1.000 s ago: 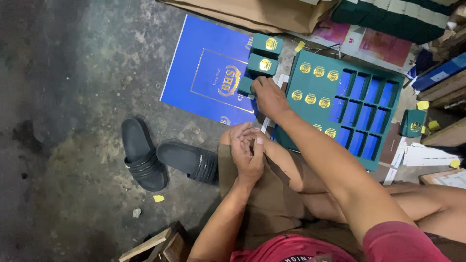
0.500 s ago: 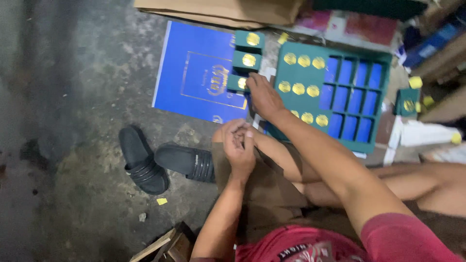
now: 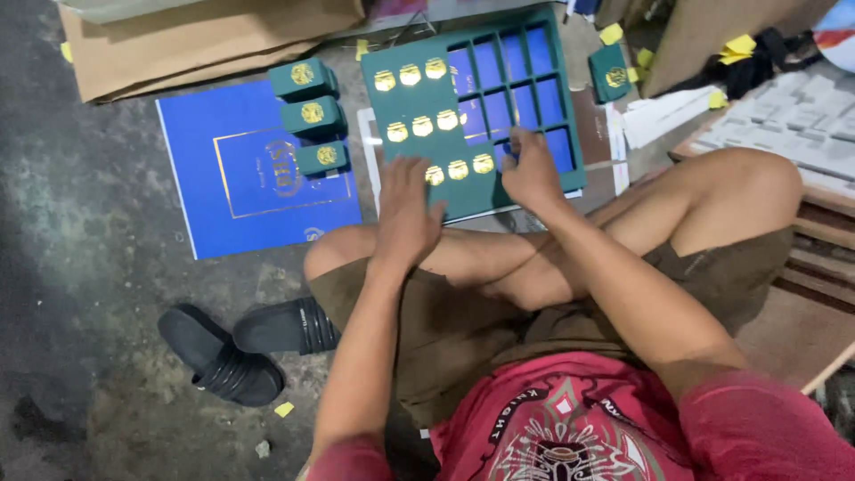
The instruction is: The person sits on the floor and repeatedly picks up small green boxes from a tray, opens them to reveal a QR code, and places them into a stack. The person handles the boxes one at a time, inspecting the interior before stacking them.
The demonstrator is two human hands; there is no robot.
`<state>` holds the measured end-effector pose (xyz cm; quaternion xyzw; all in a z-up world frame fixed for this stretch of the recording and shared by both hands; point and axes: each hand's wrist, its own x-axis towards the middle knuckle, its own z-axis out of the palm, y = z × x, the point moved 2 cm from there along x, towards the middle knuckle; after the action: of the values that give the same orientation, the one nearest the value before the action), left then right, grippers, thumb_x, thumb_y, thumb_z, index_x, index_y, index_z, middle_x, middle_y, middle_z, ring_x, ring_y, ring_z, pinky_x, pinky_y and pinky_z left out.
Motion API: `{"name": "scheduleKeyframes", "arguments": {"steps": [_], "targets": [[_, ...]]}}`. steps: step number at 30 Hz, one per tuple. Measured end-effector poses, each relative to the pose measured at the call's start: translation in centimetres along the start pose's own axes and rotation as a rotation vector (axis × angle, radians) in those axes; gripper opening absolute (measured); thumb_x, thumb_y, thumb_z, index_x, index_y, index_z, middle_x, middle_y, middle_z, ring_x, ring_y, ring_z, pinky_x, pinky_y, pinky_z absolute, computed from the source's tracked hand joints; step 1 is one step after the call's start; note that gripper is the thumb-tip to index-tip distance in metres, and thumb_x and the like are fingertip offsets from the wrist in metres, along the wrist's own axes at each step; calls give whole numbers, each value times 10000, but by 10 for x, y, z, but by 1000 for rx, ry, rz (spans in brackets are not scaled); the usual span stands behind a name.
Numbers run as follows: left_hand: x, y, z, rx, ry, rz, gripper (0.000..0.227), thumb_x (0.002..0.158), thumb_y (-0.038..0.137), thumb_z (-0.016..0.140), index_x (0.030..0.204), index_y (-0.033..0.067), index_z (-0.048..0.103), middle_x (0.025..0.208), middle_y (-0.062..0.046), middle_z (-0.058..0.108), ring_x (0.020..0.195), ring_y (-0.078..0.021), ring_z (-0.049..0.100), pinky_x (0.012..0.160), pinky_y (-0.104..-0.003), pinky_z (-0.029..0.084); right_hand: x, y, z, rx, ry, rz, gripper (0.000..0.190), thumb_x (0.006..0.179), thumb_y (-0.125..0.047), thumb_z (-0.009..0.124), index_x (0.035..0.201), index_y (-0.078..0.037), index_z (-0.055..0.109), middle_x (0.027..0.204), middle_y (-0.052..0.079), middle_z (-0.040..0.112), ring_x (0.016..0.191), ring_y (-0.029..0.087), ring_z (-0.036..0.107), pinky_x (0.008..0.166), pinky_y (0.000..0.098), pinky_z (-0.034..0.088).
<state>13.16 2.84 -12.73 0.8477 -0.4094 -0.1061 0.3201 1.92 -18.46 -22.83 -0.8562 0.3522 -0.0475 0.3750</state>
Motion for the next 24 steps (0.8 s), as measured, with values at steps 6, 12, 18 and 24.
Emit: {"name": "scheduleKeyframes", "arguments": {"steps": [6, 12, 18, 24], "targets": [[59, -29, 108, 340, -599, -123, 1390, 788, 518, 924, 1711, 39, 1, 1742, -299, -137, 1598, -499, -172, 1332, -573, -64, 11, 51, 60, -131, -225, 144, 808, 869, -173, 777, 1548, 89, 425, 1412, 363, 466, 1331, 604, 515, 1128, 625, 456], [51, -65, 153, 190, -589, -99, 1530, 742, 365, 980, 1689, 61, -183, 1711, -274, -299, 1548, -511, -309, 1284, -629, -163, 22, 58, 86, -72, -287, 303, 755, 893, -222, 721, 1555, 42, 472, 1372, 277, 436, 1311, 556, 491, 1066, 623, 499], [57, -57, 145, 216, -695, -158, 1580, 735, 521, 961, 1677, 71, -225, 1691, -247, -353, 1520, -497, -370, 1247, -632, -223, 36, 77, 97, 40, -249, 467, 527, 880, -238, 637, 1391, -119, 675, 1283, 232, 578, 1158, 516, 643, 957, 589, 567], [60, -57, 145, 218, -726, -177, 1591, 732, 544, 963, 1676, 76, -229, 1690, -246, -352, 1518, -494, -372, 1242, -629, -237, 25, -19, 26, 223, -266, 710, 356, 862, -90, 486, 1111, 71, 683, 1076, 270, 700, 749, 336, 654, 518, 492, 491]]}}
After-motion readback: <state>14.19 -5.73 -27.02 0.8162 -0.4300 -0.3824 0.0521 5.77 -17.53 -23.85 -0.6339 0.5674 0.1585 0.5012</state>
